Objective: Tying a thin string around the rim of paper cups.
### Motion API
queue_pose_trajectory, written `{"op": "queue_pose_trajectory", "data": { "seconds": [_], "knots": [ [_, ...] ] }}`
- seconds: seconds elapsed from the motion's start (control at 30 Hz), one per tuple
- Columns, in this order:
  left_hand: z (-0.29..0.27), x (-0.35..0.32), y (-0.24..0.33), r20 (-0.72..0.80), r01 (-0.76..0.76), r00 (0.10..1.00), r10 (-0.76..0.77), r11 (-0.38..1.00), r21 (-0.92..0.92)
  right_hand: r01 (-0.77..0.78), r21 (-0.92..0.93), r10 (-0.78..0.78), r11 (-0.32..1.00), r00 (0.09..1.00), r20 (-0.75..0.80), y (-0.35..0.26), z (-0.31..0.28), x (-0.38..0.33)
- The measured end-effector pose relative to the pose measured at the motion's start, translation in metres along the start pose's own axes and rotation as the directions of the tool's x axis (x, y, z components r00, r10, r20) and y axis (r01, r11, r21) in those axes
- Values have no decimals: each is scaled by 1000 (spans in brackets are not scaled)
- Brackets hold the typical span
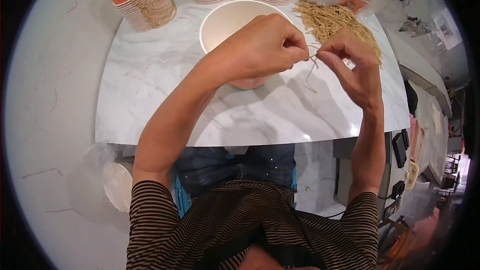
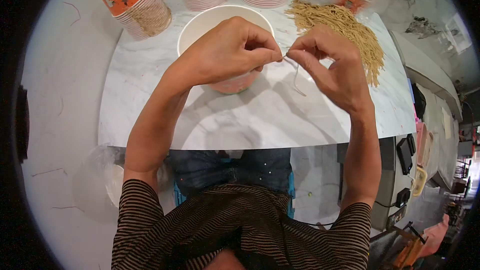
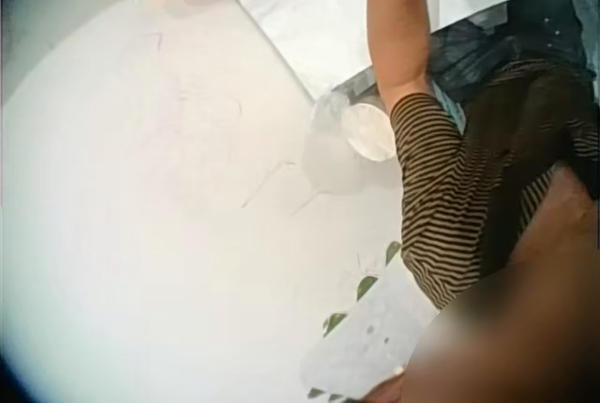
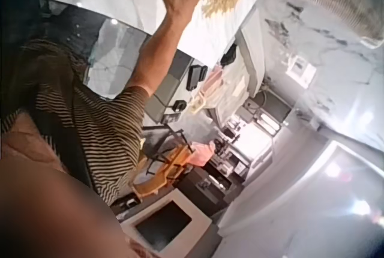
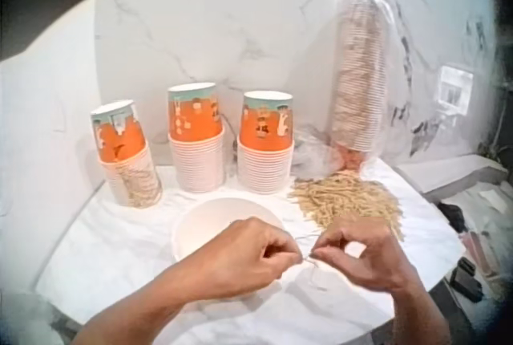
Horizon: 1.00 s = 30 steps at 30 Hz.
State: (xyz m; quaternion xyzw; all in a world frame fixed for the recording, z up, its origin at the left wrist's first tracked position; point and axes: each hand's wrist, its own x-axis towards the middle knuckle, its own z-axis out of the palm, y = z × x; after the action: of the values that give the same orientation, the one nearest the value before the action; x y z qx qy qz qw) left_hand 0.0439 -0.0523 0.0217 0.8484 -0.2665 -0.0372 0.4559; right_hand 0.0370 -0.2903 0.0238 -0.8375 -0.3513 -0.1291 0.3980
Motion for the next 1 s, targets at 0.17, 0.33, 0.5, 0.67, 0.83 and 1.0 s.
{"op": "queue_pose_trajectory", "data": {
  "seconds": [0.17,0.33,0.5,0.67,0.83,1.0],
  "knots": [
    [-4,0,0,135,29,991,-20,997,-67,-100,330,76,939,994,85,35,10,17],
    [0,4,-5,76,91,994,-74,965,-247,-47,633,47,772,999,17,68,32,15],
    [-1,8,4,44,247,968,-246,910,-333,-123,676,111,727,992,60,79,34,-1],
    [2,14,-1,-25,226,969,-247,917,-328,-137,619,101,774,990,93,78,30,1],
    [5,19,-1,-7,253,963,-269,913,-319,-27,477,23,879,1000,13,79,31,-1],
    [3,17,-5,-33,265,953,-300,884,-386,-78,576,112,814,993,-24,79,40,-2]
  ]
}}
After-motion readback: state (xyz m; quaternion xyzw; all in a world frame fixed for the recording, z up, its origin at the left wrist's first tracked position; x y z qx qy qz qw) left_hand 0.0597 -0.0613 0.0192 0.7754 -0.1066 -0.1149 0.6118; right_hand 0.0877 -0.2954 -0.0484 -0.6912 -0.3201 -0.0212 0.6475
